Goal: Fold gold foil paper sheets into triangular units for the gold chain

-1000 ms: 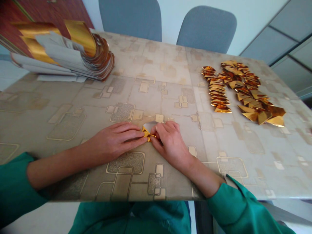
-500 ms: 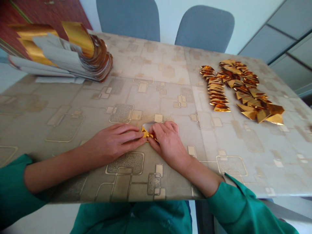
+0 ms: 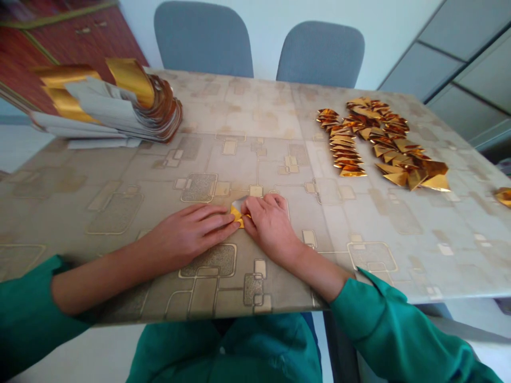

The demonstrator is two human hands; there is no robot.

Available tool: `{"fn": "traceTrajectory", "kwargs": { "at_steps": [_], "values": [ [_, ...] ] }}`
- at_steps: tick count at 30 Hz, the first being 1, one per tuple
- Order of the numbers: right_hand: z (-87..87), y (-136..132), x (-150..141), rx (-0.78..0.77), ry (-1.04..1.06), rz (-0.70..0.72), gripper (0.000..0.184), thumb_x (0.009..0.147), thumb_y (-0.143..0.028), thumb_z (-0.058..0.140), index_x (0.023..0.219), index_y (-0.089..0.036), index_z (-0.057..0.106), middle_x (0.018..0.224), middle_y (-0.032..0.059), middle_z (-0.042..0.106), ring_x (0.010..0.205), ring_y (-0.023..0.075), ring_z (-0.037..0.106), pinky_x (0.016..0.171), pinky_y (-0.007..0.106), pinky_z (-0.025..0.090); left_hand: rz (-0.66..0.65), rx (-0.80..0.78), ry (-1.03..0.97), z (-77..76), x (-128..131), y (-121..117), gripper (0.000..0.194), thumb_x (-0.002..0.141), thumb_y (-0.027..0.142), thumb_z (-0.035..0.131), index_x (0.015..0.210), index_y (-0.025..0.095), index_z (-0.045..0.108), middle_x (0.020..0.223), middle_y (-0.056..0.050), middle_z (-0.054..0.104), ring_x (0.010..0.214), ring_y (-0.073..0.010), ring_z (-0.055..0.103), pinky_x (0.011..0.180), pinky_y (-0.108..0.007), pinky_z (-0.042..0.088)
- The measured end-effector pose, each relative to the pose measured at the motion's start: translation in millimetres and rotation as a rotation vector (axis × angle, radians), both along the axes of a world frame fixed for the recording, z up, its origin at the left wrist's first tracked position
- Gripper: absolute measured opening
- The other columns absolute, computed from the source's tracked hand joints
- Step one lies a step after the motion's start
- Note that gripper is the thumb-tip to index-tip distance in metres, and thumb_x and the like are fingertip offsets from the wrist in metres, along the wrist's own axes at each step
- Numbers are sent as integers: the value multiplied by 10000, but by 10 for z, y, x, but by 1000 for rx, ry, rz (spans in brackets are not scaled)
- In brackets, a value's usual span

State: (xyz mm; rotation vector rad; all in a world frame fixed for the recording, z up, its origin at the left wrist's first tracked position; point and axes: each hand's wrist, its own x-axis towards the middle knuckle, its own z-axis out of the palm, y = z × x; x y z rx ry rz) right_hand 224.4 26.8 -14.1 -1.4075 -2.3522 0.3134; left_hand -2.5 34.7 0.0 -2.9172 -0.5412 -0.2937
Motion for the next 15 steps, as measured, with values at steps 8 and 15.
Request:
{"fn": "traceTrajectory", "kwargs": {
  "at_steps": [8, 15],
  "values": [
    [-35, 54, -47, 25, 26, -36, 73, 948, -271, 568, 928, -206, 541, 826, 9, 655, 802, 207, 524, 902, 371, 304, 9, -16, 39, -9, 4, 22, 324, 993, 191, 519, 1308, 129, 564, 1217, -92, 664, 1175, -277, 556, 959, -414, 489],
    [-59, 58, 58, 39, 95, 70, 59, 973, -218, 511, 1029, -207, 527, 847, 21, 642, 842, 206, 522, 867, 354, 335, 22, -16, 31, -34, -2, 12, 352, 986, 183, 533, 1336, 145, 546, 1251, -87, 656, 1191, -272, 555, 983, -416, 482]
  ]
}}
